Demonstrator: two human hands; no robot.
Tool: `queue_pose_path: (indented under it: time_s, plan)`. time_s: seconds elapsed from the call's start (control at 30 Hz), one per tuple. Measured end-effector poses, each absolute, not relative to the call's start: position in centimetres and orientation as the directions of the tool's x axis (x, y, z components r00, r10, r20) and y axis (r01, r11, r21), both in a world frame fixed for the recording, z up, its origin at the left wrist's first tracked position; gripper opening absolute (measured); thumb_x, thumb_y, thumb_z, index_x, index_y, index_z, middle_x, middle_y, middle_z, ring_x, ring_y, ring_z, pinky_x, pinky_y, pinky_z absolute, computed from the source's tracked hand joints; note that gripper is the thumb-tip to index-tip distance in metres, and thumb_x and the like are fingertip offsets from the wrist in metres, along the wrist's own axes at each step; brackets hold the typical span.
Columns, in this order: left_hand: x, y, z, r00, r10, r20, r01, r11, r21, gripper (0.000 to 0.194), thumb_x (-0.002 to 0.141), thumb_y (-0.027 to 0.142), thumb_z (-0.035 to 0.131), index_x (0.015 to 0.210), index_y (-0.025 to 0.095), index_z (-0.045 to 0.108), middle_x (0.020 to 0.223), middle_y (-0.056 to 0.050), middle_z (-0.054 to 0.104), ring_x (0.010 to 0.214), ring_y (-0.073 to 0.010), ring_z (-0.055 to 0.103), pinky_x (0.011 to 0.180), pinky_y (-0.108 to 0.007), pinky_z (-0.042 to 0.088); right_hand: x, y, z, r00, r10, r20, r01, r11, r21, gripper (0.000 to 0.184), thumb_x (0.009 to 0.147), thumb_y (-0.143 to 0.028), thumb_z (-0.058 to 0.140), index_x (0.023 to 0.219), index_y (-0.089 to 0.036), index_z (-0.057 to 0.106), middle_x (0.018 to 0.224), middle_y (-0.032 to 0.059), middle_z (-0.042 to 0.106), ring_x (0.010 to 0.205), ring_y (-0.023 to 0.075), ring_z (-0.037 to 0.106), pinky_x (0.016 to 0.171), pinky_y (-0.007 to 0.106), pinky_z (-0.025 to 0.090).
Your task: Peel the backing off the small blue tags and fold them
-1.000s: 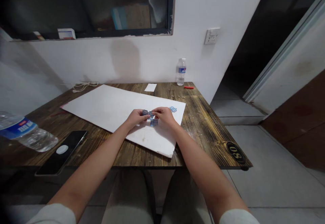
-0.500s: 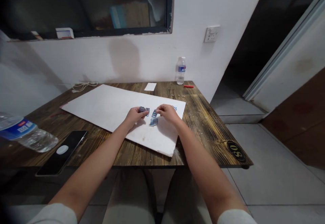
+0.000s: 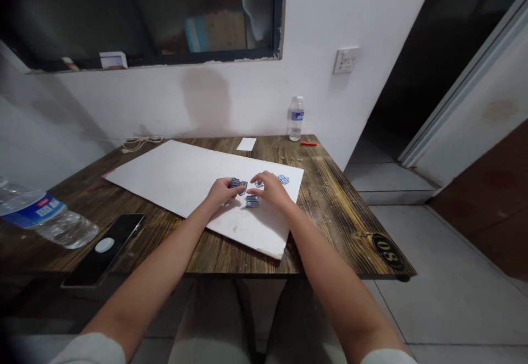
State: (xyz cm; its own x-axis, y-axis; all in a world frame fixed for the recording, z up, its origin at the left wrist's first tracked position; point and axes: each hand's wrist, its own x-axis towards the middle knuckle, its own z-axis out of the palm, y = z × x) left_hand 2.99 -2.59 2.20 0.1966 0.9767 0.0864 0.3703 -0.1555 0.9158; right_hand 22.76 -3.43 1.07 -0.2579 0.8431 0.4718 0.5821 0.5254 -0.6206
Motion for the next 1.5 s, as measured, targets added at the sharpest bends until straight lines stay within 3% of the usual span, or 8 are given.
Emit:
queue_pose_path:
  time_s: [0.23, 0.43, 0.63, 0.77, 0.9, 1.27, 1.37, 1.5]
  plan:
    - [3.3, -2.4, 1.9, 0.397, 0.911, 0.109, 0.203, -0.203, 0.958, 0.035, 0.069, 0.047, 0.071, 0.066, 0.013, 0.062, 0.053, 0.001, 0.055, 0.047, -0.0075, 0.044, 0.047, -0.021, 0.031, 22.3, -3.6, 2.0, -0.244, 0.909, 0.339, 0.476, 0.417, -0.775, 0.024, 0.078, -0.039, 0.066, 0.070, -0.017, 0.065, 0.063, -0.0011, 0.061, 0.060, 0.0119, 0.050, 0.059, 0.024, 0.035]
    - [3.0, -1.4, 1.6, 0.282, 0.948, 0.144, 0.088, -0.175, 0.981, 0.034, 0.071, 0.045, 0.069, 0.079, 0.012, 0.066, 0.060, 0.001, 0.058, 0.044, -0.0054, 0.043, 0.045, -0.020, 0.032, 23.4, -3.7, 1.8, -0.347, 0.912, 0.218, 0.648, 0.402, -0.647, 0.015, 0.075, -0.032, 0.071, 0.078, -0.018, 0.070, 0.078, 0.0025, 0.066, 0.071, 0.0155, 0.054, 0.065, 0.026, 0.037]
    - [2.6, -0.9, 1.0, 0.159, 0.980, 0.120, 0.051, -0.130, 0.990, 0.030, 0.069, 0.040, 0.071, 0.077, 0.012, 0.065, 0.059, 0.001, 0.057, 0.043, -0.0045, 0.043, 0.042, -0.018, 0.030, 23.0, -4.6, 1.4, -0.457, 0.853, 0.252, 0.719, 0.521, -0.460, 0.067, 0.060, -0.043, 0.084, 0.120, -0.023, 0.060, 0.099, 0.0072, 0.062, 0.091, 0.0229, 0.055, 0.075, 0.029, 0.041]
    - [2.5, -0.9, 0.7, 0.137, 0.988, 0.073, 0.041, -0.079, 0.996, 0.029, 0.069, 0.039, 0.071, 0.077, 0.012, 0.064, 0.061, 0.001, 0.057, 0.043, -0.0038, 0.042, 0.040, -0.017, 0.028, 22.3, -5.0, 1.6, -0.463, 0.874, 0.150, 0.793, 0.484, -0.370, 0.046, 0.070, -0.038, 0.078, 0.112, -0.023, 0.066, 0.096, 0.0079, 0.059, 0.083, 0.0202, 0.057, 0.070, 0.027, 0.039]
    - [2.3, -0.8, 0.5, 0.163, 0.986, 0.028, 0.025, -0.033, 0.999, 0.031, 0.069, 0.040, 0.072, 0.078, 0.012, 0.065, 0.061, 0.000, 0.057, 0.041, -0.0031, 0.041, 0.039, -0.016, 0.026, 21.6, -5.3, 1.6, -0.471, 0.863, 0.182, 0.795, 0.505, -0.337, 0.030, 0.082, -0.032, 0.067, 0.109, -0.021, 0.067, 0.098, 0.0085, 0.060, 0.086, 0.0191, 0.058, 0.072, 0.025, 0.039]
    - [1.9, -0.4, 0.3, 0.184, 0.983, -0.020, -0.037, 0.027, 0.999, 0.027, 0.073, 0.038, 0.069, 0.079, 0.012, 0.062, 0.059, 0.002, 0.054, 0.039, -0.0020, 0.038, 0.037, -0.016, 0.021, 18.3, -1.8, 3.1, -0.425, 0.901, 0.088, 0.894, 0.433, -0.118, 0.030, 0.088, -0.030, 0.055, 0.114, -0.020, 0.067, 0.102, 0.0119, 0.062, 0.096, 0.0245, 0.058, 0.076, 0.028, 0.041]
    - [2.1, -0.4, 0.5, 0.188, 0.982, -0.012, -0.090, 0.030, 0.996, 0.028, 0.076, 0.038, 0.066, 0.085, 0.012, 0.062, 0.065, 0.001, 0.057, 0.042, -0.0029, 0.043, 0.038, -0.017, 0.024, 18.6, -1.3, 3.5, -0.435, 0.887, 0.156, 0.872, 0.458, -0.175, 0.034, 0.083, -0.034, 0.064, 0.115, -0.020, 0.065, 0.102, 0.0120, 0.062, 0.096, 0.0245, 0.057, 0.077, 0.030, 0.041]
    - [2.8, -1.0, 1.2, 0.262, 0.965, 0.015, -0.159, 0.028, 0.987, 0.029, 0.080, 0.036, 0.060, 0.094, 0.011, 0.065, 0.077, -0.004, 0.064, 0.059, -0.0081, 0.057, 0.049, -0.018, 0.038, 19.5, -1.8, 3.3, -0.352, 0.864, 0.360, 0.738, 0.493, -0.461, 0.039, 0.078, -0.034, 0.070, 0.113, -0.019, 0.060, 0.096, 0.0063, 0.062, 0.086, 0.0186, 0.056, 0.075, 0.028, 0.041]
